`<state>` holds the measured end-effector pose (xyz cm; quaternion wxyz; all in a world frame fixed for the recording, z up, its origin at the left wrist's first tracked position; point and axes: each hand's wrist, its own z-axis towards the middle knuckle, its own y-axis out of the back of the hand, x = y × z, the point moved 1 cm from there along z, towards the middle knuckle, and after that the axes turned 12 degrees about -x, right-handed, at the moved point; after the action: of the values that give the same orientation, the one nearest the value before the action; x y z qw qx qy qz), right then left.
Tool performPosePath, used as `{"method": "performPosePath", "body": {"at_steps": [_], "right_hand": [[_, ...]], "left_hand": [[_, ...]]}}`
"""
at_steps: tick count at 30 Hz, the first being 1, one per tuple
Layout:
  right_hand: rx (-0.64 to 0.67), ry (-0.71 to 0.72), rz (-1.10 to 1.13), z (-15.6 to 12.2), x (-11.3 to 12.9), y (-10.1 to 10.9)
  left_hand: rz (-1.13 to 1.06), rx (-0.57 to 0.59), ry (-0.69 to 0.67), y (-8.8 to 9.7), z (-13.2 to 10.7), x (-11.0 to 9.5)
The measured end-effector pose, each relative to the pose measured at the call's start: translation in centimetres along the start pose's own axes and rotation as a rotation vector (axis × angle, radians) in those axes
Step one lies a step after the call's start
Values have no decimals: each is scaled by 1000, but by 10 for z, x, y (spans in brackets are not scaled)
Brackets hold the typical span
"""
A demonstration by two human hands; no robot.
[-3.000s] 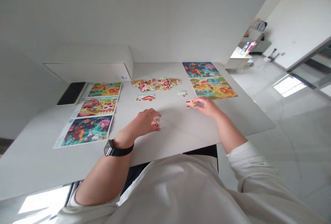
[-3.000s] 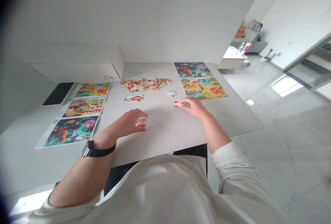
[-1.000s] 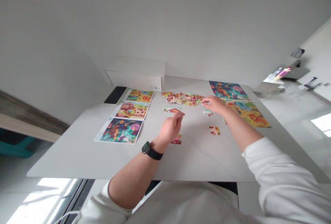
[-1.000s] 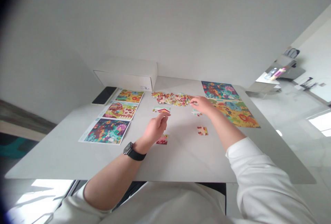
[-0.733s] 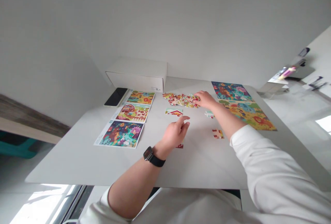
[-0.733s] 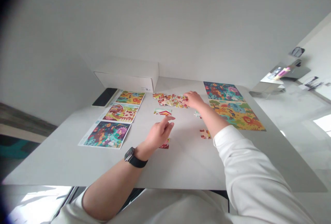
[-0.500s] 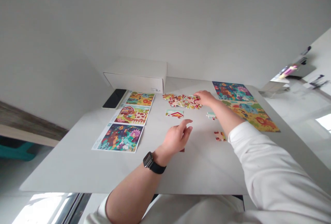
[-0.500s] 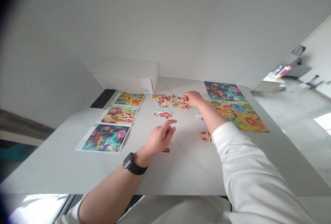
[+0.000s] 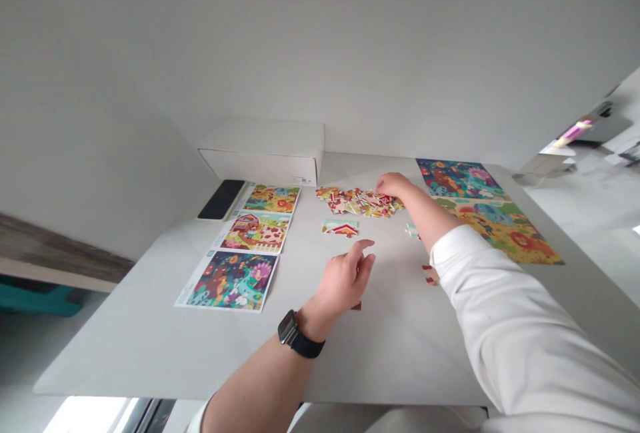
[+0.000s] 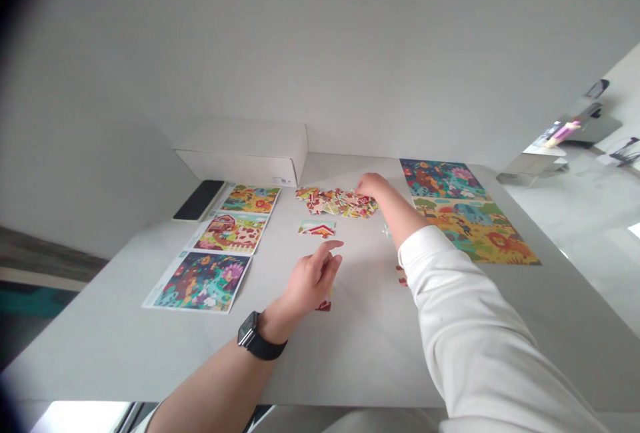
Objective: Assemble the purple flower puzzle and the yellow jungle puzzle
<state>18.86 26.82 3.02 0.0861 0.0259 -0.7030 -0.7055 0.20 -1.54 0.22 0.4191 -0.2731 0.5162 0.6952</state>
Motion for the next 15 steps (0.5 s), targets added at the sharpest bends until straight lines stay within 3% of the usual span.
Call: {"method": "performPosePath", "body": {"at_steps": [5, 15], "right_hand": [[132, -20, 5, 12, 17, 3], [200, -31, 4, 17, 13, -4]], "left_hand": [[-10, -13, 13, 4, 2, -1], [-27, 8, 24, 4, 1, -2]]}}
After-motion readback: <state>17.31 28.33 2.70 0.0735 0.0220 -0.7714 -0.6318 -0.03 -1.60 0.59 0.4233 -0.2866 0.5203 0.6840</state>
